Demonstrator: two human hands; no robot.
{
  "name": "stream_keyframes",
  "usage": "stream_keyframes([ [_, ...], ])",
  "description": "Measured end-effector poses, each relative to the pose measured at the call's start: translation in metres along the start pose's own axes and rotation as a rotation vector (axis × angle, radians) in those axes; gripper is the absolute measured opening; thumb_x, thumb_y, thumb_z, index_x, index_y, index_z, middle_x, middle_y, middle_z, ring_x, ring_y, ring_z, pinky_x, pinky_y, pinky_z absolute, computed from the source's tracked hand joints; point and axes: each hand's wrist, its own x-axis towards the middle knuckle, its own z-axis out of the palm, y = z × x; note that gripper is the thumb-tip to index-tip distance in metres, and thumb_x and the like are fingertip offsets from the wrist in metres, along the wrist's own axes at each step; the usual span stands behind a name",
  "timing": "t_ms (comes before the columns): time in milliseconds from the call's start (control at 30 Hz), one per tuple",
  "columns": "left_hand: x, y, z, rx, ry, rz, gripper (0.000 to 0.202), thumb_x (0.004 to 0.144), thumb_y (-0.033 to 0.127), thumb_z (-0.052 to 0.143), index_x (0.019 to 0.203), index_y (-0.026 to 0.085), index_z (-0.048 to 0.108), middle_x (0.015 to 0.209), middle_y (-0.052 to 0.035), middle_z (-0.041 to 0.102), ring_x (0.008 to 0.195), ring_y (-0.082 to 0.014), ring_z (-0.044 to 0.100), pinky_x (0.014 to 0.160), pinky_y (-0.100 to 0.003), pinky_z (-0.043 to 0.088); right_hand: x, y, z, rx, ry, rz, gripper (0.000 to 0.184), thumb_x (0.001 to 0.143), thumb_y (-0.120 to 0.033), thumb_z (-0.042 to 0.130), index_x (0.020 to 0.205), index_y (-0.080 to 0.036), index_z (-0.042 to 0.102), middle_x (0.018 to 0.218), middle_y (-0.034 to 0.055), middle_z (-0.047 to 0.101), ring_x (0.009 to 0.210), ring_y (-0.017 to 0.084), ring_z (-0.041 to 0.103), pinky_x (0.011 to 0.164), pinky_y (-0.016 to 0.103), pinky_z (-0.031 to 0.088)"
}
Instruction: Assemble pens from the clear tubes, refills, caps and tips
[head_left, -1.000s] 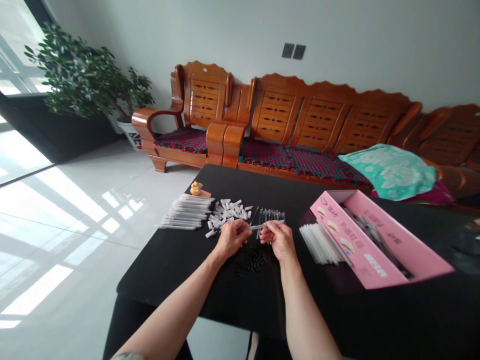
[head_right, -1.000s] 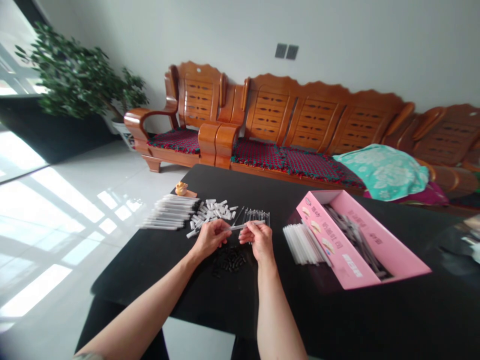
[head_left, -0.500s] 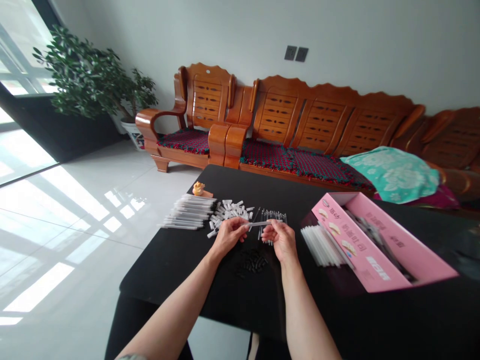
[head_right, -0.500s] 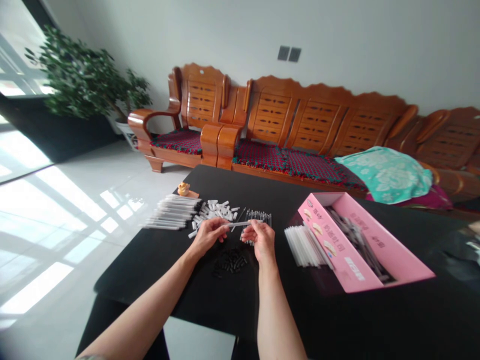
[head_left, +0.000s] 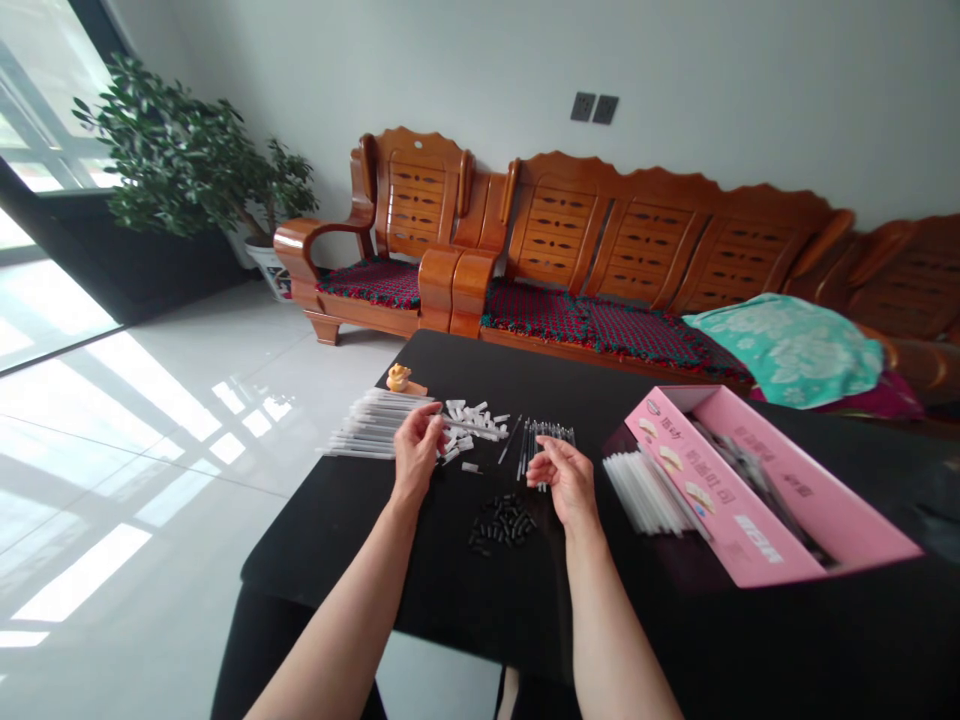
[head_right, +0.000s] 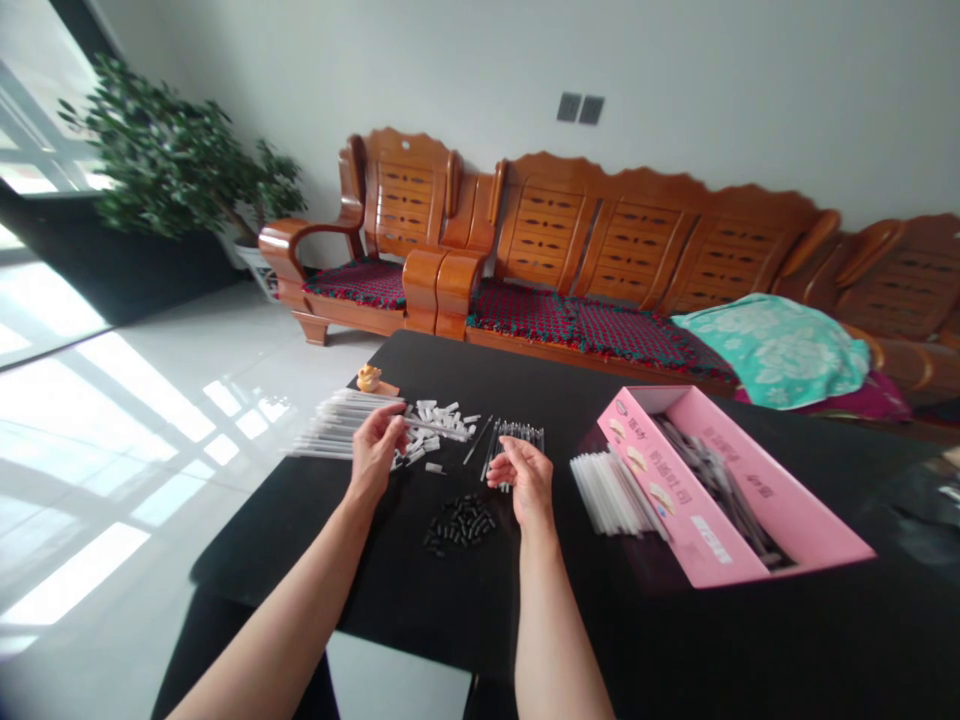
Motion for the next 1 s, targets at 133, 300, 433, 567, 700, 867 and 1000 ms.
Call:
stream_keyframes([
  [133,0.019,-0.001,-0.042,0.167,0.362,0.081,0.039,0.08,0.043,0.061,0.107,0.015,0.059,0.065,0.0024,0.059,0.05,-0.01,0.055,0.045,-0.019,0.044,0.001,0.001,-0.001,0.0,0.011,0.004,0.039,0.071,-0.044,0.076,0.095,-0.013,0.067,0.059,0.0018,0.069,0.044,0.015,0.065,0.039,0.023,0.054],
  [300,0.032,-0.007,-0.082,0.346,0.664,0.017,0.037,0.079,0.043,0.057,0.104,0.016,0.061,0.068,0.0001,0.062,0.053,-0.0146,0.061,0.047,-0.024,0.048,0.001,0.002,-0.002,-0.003,0.013,-0.006,0.037,0.073,-0.042,0.075,0.094,-0.013,0.068,0.059,0.0016,0.069,0.044,0.016,0.065,0.039,0.023,0.054],
  [433,0.035,-0.009,-0.094,0.384,0.729,-0.041,0.038,0.078,0.043,0.057,0.104,0.015,0.061,0.066,-0.0007,0.062,0.052,-0.0172,0.063,0.05,-0.028,0.051,0.001,0.002,-0.003,0.01,0.01,-0.012,0.036,0.073,-0.041,0.075,0.095,-0.013,0.068,0.059,0.0017,0.069,0.045,0.016,0.065,0.039,0.024,0.054],
  [567,0.035,-0.011,-0.097,0.393,0.721,-0.079,0.044,0.076,0.043,0.061,0.109,0.015,0.059,0.063,-0.0001,0.062,0.052,-0.019,0.064,0.054,-0.031,0.053,0.002,0.002,-0.005,0.021,0.006,-0.014,0.036,0.073,-0.041,0.075,0.095,-0.013,0.068,0.059,0.0018,0.069,0.045,0.017,0.065,0.039,0.024,0.053],
  [700,0.035,-0.014,-0.097,0.378,0.695,-0.091,0.044,0.075,0.041,0.062,0.111,0.015,0.059,0.063,-0.0007,0.063,0.054,-0.02,0.065,0.055,-0.032,0.054,0.002,0.002,-0.005,0.021,0.014,-0.019,0.037,0.073,-0.042,0.075,0.095,-0.013,0.068,0.058,0.0017,0.069,0.045,0.016,0.065,0.038,0.024,0.053],
  [867,0.033,-0.013,-0.094,0.367,0.672,-0.072,0.045,0.076,0.041,0.061,0.113,0.016,0.059,0.067,-0.0016,0.064,0.052,-0.019,0.064,0.049,-0.031,0.053,0.001,-0.001,-0.004,-0.03,0.107,-0.074,0.038,0.07,-0.045,0.075,0.089,-0.013,0.067,0.054,0.0006,0.066,0.039,0.015,0.062,0.034,0.022,0.049],
  [1000,0.033,-0.014,-0.093,0.379,0.678,-0.061,0.044,0.075,0.04,0.062,0.112,0.016,0.06,0.069,-0.0019,0.065,0.051,-0.0183,0.063,0.046,-0.03,0.053,0.003,0.0,-0.006,-0.073,0.185,-0.118,0.038,0.069,-0.047,0.074,0.085,-0.013,0.066,0.052,0.0003,0.064,0.037,0.014,0.059,0.03,0.02,0.043],
])
